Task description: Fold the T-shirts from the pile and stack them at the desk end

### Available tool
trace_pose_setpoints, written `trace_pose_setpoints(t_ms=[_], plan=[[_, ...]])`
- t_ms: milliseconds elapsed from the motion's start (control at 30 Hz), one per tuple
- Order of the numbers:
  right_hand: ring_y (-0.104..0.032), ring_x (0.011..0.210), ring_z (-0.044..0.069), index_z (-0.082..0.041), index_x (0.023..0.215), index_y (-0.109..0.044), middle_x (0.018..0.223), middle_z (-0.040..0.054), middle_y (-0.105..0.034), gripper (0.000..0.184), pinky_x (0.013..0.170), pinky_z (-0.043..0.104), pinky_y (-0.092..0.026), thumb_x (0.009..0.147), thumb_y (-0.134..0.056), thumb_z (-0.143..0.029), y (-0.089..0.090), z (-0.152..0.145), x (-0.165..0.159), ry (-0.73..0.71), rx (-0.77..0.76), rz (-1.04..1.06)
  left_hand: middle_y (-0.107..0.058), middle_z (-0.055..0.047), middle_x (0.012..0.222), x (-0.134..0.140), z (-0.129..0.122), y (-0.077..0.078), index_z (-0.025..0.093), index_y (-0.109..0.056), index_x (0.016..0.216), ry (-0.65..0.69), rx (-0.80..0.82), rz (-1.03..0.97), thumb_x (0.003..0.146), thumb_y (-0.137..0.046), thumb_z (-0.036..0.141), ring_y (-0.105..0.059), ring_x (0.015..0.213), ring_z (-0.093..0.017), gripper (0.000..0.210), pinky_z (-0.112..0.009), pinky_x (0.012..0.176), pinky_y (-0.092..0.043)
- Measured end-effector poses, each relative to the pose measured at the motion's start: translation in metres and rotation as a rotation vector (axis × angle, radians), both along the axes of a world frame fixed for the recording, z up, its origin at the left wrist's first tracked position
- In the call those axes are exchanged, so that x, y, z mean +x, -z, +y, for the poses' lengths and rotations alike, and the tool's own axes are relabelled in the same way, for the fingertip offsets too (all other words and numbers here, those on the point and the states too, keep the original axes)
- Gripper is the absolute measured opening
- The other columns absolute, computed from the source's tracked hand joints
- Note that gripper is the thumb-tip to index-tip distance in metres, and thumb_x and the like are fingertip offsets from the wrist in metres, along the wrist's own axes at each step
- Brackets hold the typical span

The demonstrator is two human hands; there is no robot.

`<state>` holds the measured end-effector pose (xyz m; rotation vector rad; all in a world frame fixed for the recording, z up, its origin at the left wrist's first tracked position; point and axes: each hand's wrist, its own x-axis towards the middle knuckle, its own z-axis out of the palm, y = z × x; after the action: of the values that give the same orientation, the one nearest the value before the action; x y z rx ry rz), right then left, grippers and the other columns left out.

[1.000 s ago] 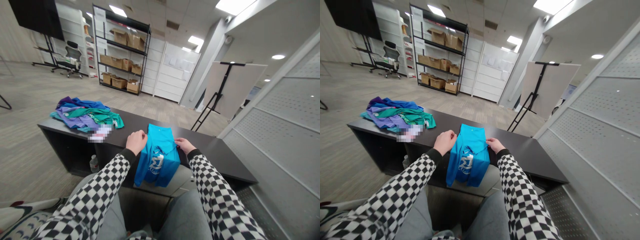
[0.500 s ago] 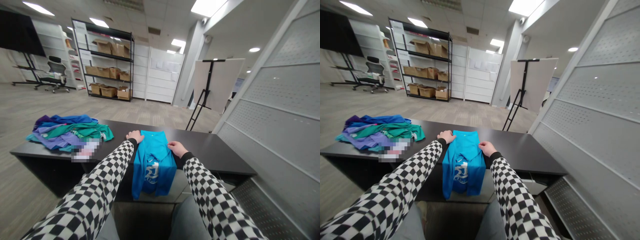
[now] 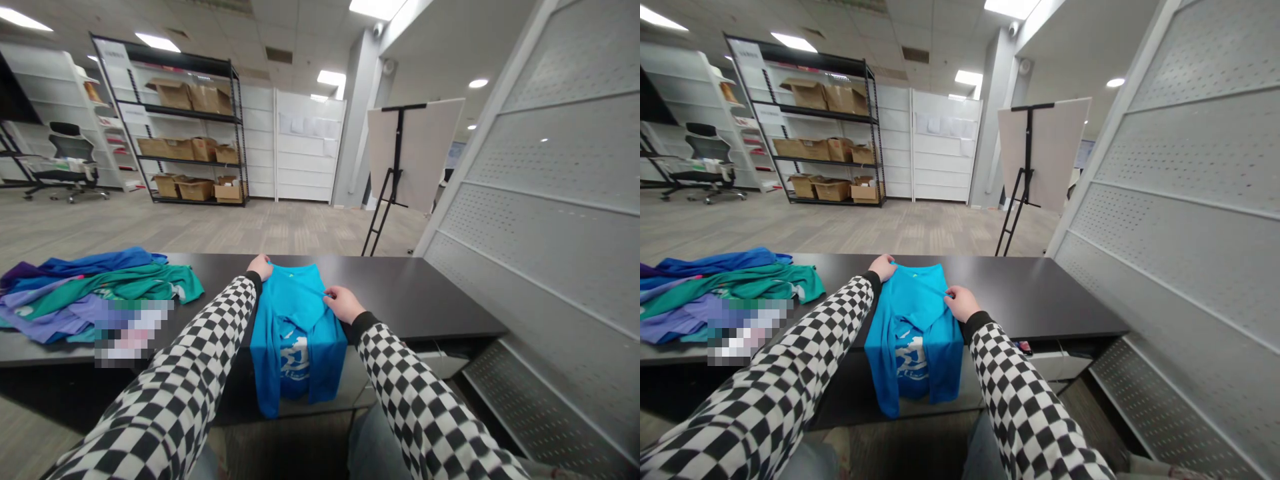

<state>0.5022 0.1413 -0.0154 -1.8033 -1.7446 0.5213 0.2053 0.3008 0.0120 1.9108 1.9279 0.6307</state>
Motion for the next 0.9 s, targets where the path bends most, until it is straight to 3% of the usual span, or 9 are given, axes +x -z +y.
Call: trace_pose_setpoints(t_ms=[200, 400, 533, 600, 700, 800, 900], plan=[[-0.074, 0.095, 0.024, -0.023, 0.110, -0.083, 0.097, 0.0068, -0.081, 0.012, 0.088, 0.030, -0.051, 0.103, -0.074, -0.027, 0.001, -0.003, -0.008, 0.051, 0.020, -0.084, -0.077, -0.018, 0.141, -0.004, -0.016, 0.004, 0.022, -0.071, 0.135, 0.065, 0.126, 0.048, 0.109, -0.057, 0.031, -0.073, 0.131, -0.032, 0.032, -0.040, 0.110, -0.053], [-0.073, 0.108, 0.027, -0.017, 0.127, -0.079, 0.112, 0.0131, -0.081, 0.026, 0.097, 0.032, -0.049, 0.108, -0.068, -0.031, 0.001, -0.017, -0.015, 0.076, 0.080, -0.143, -0.076, -0.018, 0.137, -0.015, -0.051, -0.003, 0.018, -0.065, 0.142, -0.043, 0.256, 0.010, 0.113, -0.045, 0.034, -0.071, 0.128, -0.029, 0.039, -0.038, 0.109, -0.053], [-0.072, 0.114, 0.027, -0.016, 0.130, -0.077, 0.122, 0.0157, -0.080, 0.027, 0.100, 0.032, -0.049, 0.111, -0.062, -0.029, 0.001, -0.021, -0.019, 0.101, 0.125, -0.175, -0.080, -0.010, 0.116, -0.032, -0.109, -0.004, 0.020, -0.069, 0.123, 0.041, 0.342, -0.083, 0.110, -0.046, 0.031, -0.075, 0.107, -0.023, 0.028, -0.031, 0.097, -0.056], [-0.071, 0.116, 0.028, -0.017, 0.128, -0.078, 0.126, 0.0165, -0.079, 0.027, 0.101, 0.033, -0.048, 0.111, -0.061, -0.029, 0.003, -0.020, -0.020, 0.095, 0.136, -0.193, -0.079, -0.006, 0.100, -0.036, -0.151, -0.001, 0.023, -0.070, 0.109, 0.151, 0.362, -0.092, 0.110, -0.048, 0.038, -0.074, 0.091, -0.021, 0.026, -0.030, 0.087, -0.055], [-0.071, 0.116, 0.029, -0.018, 0.125, -0.078, 0.125, 0.0171, -0.078, 0.026, 0.102, 0.033, -0.048, 0.112, -0.059, -0.029, 0.006, -0.018, -0.022, 0.081, 0.149, -0.226, -0.073, -0.003, 0.079, -0.033, -0.213, 0.001, 0.026, -0.066, 0.085, 0.255, 0.268, 0.072, 0.110, -0.054, 0.056, -0.072, 0.079, -0.022, 0.040, -0.031, 0.075, -0.050], [-0.071, 0.115, 0.029, -0.018, 0.125, -0.078, 0.125, 0.0177, -0.078, 0.027, 0.100, 0.034, -0.047, 0.112, -0.057, -0.029, 0.006, -0.018, -0.024, 0.082, 0.161, -0.247, -0.075, -0.006, 0.080, -0.020, -0.251, -0.002, 0.026, -0.065, 0.082, 0.269, 0.110, 0.289, 0.105, -0.060, 0.066, -0.075, 0.082, -0.028, 0.046, -0.034, 0.074, -0.050], [-0.072, 0.113, 0.030, -0.018, 0.124, -0.079, 0.124, 0.0186, -0.077, 0.028, 0.098, 0.036, -0.048, 0.113, -0.056, -0.029, 0.003, -0.020, -0.027, 0.085, 0.140, -0.263, -0.080, -0.010, 0.094, -0.007, -0.261, -0.008, 0.026, -0.069, 0.092, 0.241, 0.040, 0.433, 0.108, -0.058, 0.053, -0.078, 0.092, -0.030, 0.033, -0.035, 0.077, -0.051]])
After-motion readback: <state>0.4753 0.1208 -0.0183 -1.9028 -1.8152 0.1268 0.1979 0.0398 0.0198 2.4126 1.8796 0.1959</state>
